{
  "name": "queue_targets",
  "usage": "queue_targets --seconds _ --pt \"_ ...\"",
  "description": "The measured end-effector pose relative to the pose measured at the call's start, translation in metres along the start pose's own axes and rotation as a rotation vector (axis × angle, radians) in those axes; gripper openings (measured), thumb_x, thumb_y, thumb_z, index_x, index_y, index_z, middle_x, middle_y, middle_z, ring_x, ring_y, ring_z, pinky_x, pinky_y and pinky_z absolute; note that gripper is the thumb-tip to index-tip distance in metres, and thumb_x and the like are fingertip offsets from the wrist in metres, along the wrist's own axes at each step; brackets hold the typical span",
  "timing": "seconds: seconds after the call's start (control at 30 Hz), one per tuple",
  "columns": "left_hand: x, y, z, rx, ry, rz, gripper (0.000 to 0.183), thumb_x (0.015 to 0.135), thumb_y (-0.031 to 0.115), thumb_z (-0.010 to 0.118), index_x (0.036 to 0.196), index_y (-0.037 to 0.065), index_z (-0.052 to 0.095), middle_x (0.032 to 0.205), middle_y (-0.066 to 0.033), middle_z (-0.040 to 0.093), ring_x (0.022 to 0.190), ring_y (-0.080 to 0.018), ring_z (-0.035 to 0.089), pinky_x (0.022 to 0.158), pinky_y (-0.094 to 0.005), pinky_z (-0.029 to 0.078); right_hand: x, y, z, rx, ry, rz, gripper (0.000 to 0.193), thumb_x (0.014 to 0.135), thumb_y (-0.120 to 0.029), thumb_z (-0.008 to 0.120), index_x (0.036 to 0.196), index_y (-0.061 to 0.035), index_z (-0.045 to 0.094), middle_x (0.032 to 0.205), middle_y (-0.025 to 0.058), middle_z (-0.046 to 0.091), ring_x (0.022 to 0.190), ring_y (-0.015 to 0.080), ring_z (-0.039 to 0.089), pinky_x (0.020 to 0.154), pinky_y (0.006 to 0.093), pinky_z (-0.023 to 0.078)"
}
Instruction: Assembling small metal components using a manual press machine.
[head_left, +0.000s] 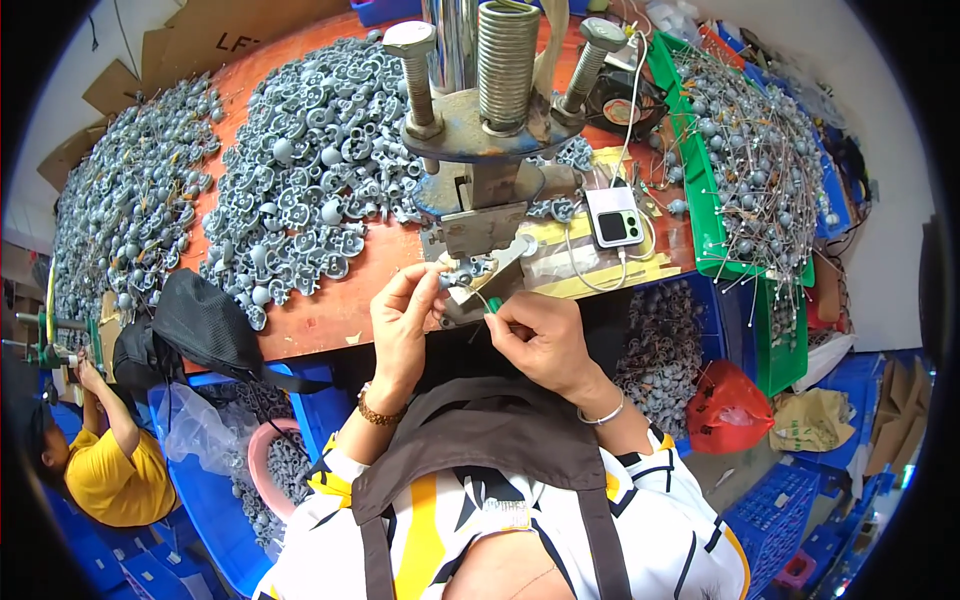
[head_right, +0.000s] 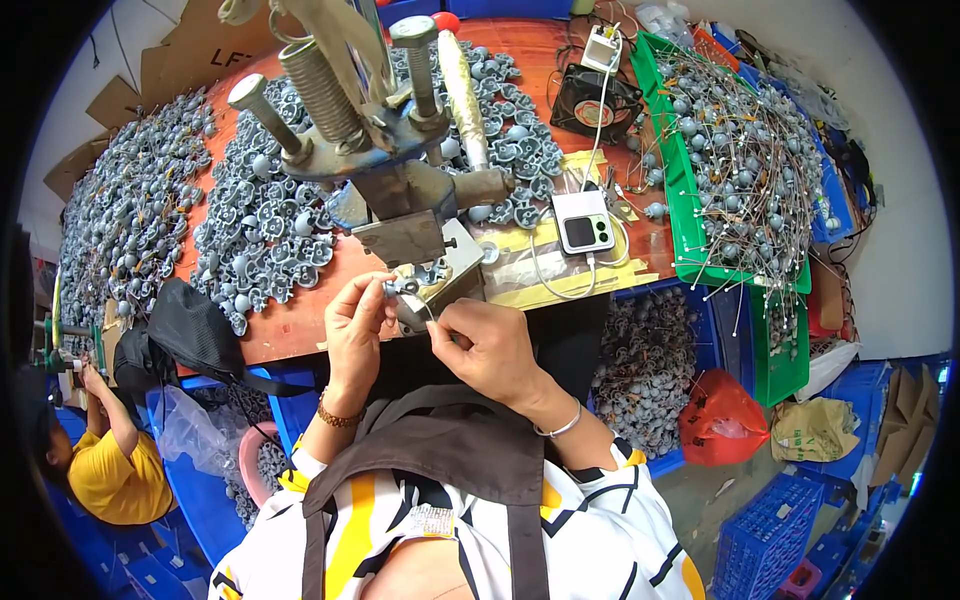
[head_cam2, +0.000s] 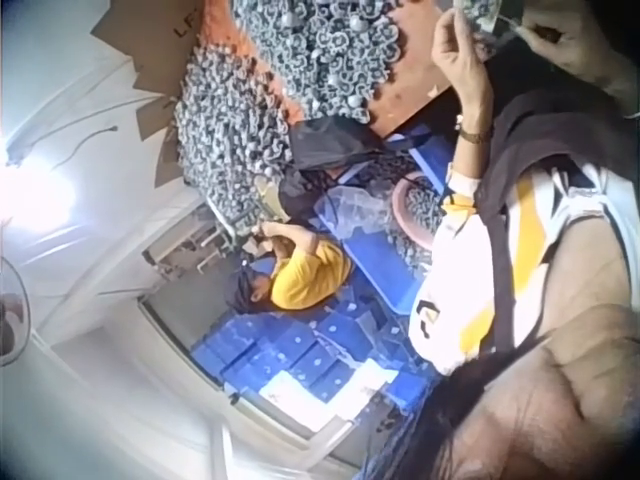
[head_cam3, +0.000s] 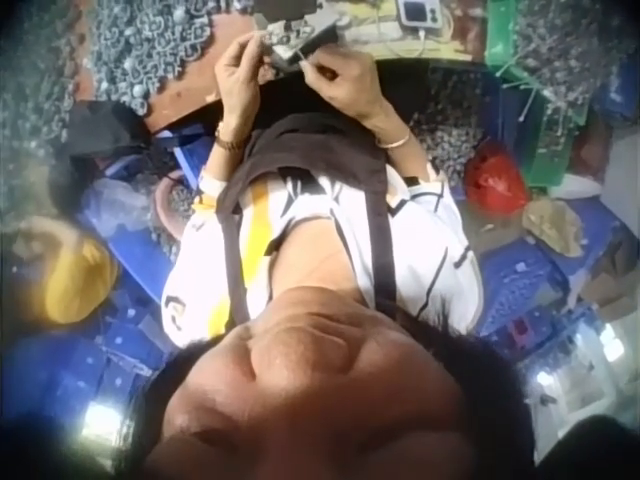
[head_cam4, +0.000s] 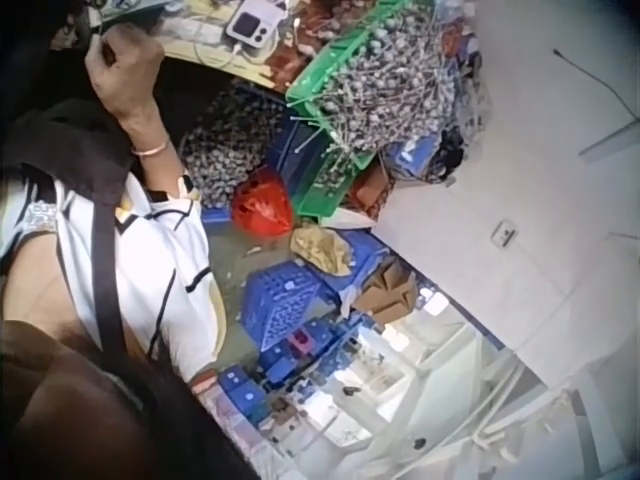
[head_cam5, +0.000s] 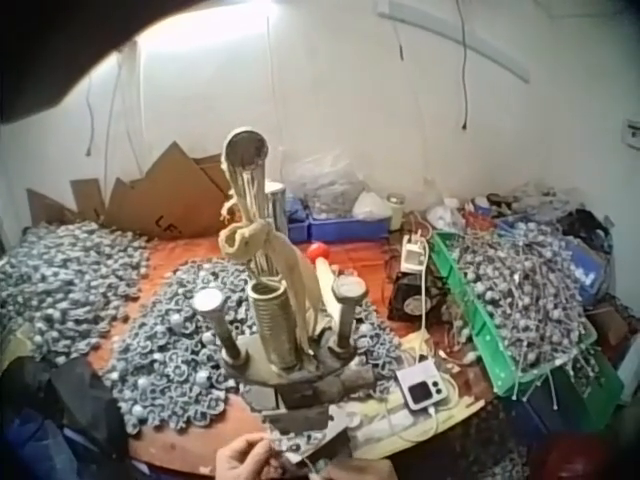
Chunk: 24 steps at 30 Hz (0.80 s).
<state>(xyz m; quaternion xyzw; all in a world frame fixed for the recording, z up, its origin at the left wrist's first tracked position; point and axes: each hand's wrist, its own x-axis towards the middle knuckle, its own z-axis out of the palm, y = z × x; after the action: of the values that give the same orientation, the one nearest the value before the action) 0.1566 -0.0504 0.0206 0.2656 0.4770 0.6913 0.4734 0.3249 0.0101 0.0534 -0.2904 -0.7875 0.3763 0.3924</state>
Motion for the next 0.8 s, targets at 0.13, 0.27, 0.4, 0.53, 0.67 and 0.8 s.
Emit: queue_targets --seconds 0.13,0.27,0.4,0.53,0.67,0.8 --pt "-0.002 0.002 0.005 0.137 0.000 0.072 0.017 0.094 0.012 0.060 0.107 0.003 0.065 0.083 0.0025 0.062 0.069 -0.0015 0.052 0.060 -0.0158 0.042 0.000 -0.007 -0.007 -0.087 -0.002 -0.038 0.019 0.075 0.001 0.069 0.063 -0.0020 0.054 0.053 0.0046 0.048 0.043 0.0132 0.045 0.042 0.0281 0.034" --pt "-0.004 0.005 0.009 0.173 -0.028 0.126 0.017 0.093 0.012 0.061 0.106 0.002 0.065 0.083 0.0018 0.062 0.069 -0.0031 0.053 0.062 -0.0175 0.042 -0.001 -0.009 -0.008 -0.144 -0.023 -0.075 0.017 0.074 0.000 0.070 0.065 -0.0022 0.056 0.055 0.0052 0.049 0.043 0.0144 0.046 0.042 0.0282 0.035" --pt "-0.003 0.004 0.003 -0.192 -0.152 -0.124 0.016 0.094 0.011 0.059 0.104 0.000 0.066 0.083 0.0002 0.063 0.069 -0.0038 0.052 0.062 -0.0187 0.042 -0.002 -0.006 -0.008 0.094 -0.065 0.050 0.012 0.079 -0.002 0.069 0.070 -0.0021 0.061 0.057 0.0056 0.051 0.046 0.0110 0.048 0.043 0.0274 0.035" --pt "-0.013 0.013 0.018 0.290 -0.176 0.024 0.018 0.093 0.007 0.055 0.104 -0.002 0.066 0.082 -0.0017 0.059 0.070 -0.0088 0.052 0.066 -0.0213 0.044 0.000 0.006 -0.004 0.096 -0.077 0.016 0.014 0.087 -0.009 0.064 0.075 -0.0019 0.065 0.061 0.0034 0.055 0.049 0.0079 0.048 0.044 0.0244 0.035" --pt "-0.013 0.017 0.020 0.824 -0.291 0.661 0.033 0.080 -0.002 0.066 0.112 0.002 0.066 0.074 -0.0076 0.052 0.074 -0.0198 0.056 0.065 -0.0275 0.046 0.004 0.002 -0.010 0.742 -0.185 0.737 0.016 0.093 -0.018 0.059 0.095 -0.0031 0.065 0.068 0.0005 0.060 0.050 0.0068 0.051 0.046 0.0200 0.037" --pt "-0.019 0.012 0.009 0.762 -0.132 0.652 0.026 0.086 0.004 0.063 0.112 -0.001 0.065 0.063 -0.0043 0.048 0.058 -0.0169 0.049 0.057 -0.0278 0.042 0.002 0.015 -0.006 0.973 -0.094 0.751 0.015 0.092 -0.016 0.062 0.102 -0.0049 0.059 0.074 0.0008 0.061 0.058 0.0060 0.055 0.052 0.0189 0.042"
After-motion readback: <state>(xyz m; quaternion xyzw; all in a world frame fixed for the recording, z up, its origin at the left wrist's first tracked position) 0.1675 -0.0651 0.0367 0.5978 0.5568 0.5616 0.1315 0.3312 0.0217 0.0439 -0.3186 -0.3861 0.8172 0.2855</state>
